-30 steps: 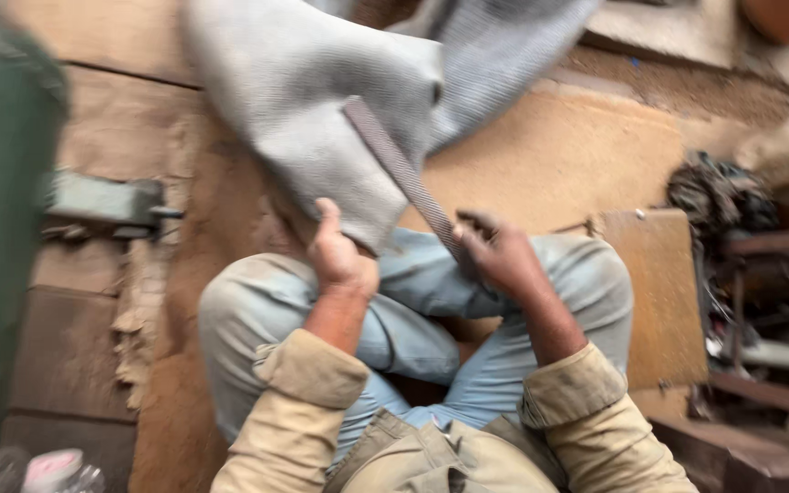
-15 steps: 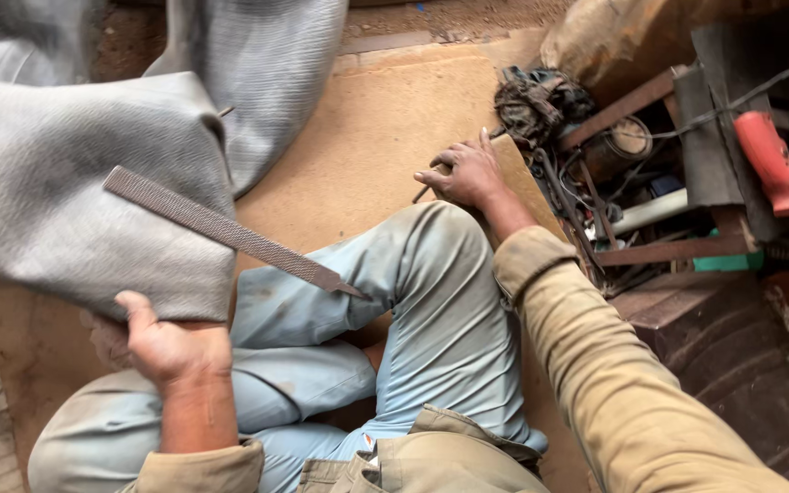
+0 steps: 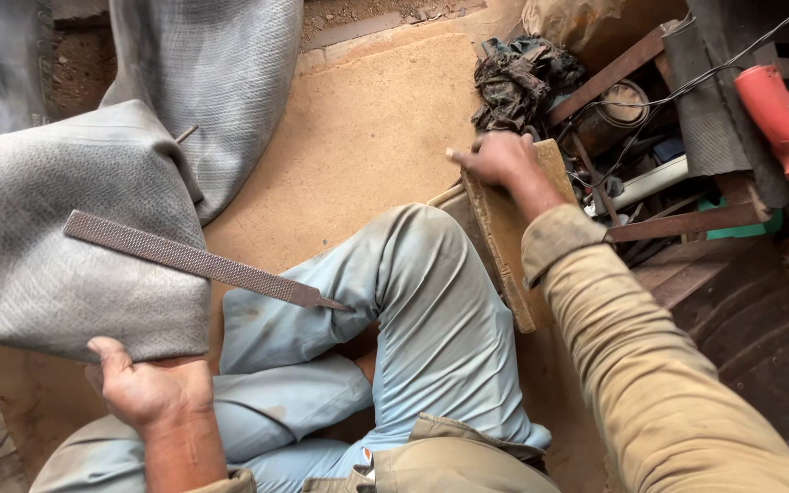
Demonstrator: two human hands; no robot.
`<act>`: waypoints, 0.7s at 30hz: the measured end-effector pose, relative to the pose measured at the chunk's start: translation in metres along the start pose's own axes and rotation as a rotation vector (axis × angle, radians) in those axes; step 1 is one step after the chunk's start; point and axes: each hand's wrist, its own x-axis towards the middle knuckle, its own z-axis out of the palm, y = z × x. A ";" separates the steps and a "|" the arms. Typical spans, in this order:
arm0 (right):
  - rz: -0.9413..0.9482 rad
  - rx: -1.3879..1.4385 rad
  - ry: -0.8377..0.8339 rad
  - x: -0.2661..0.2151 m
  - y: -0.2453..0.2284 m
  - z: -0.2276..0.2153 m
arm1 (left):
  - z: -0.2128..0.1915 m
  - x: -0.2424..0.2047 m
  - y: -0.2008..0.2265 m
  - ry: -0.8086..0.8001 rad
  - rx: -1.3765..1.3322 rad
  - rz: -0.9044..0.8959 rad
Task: The person uses a metal file to roughen the surface of a large rubber inner tube and a small circular patch while sitting on the floor.
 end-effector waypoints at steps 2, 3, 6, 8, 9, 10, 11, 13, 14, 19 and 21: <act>0.040 0.068 0.005 0.025 0.004 -0.009 | 0.002 0.000 -0.001 -0.024 -0.009 -0.010; 0.044 0.086 0.037 0.036 0.011 -0.014 | 0.002 -0.001 -0.001 -0.032 -0.003 -0.006; 0.098 0.040 0.073 0.060 0.031 -0.018 | 0.005 -0.001 -0.004 -0.007 0.071 0.069; 0.154 0.016 0.049 0.076 0.038 -0.014 | 0.006 -0.001 -0.007 0.030 0.133 0.143; 0.189 0.024 0.017 0.085 0.042 -0.011 | 0.008 -0.001 -0.008 0.051 0.165 0.178; 0.225 0.031 -0.015 0.095 0.045 -0.007 | 0.010 -0.001 -0.009 0.072 0.198 0.212; 0.213 0.006 -0.013 0.104 0.048 -0.002 | 0.010 -0.001 -0.009 0.069 0.202 0.221; 0.196 -0.045 -0.010 0.121 0.057 0.008 | 0.010 -0.001 -0.009 0.057 0.212 0.231; 0.169 0.010 0.040 0.128 0.062 0.014 | 0.010 -0.002 -0.009 0.057 0.211 0.227; -0.063 0.481 0.327 0.130 0.081 0.002 | 0.016 0.000 -0.009 0.102 0.154 0.190; -0.175 0.923 0.306 0.115 0.075 -0.021 | 0.016 0.000 -0.008 0.083 0.169 0.241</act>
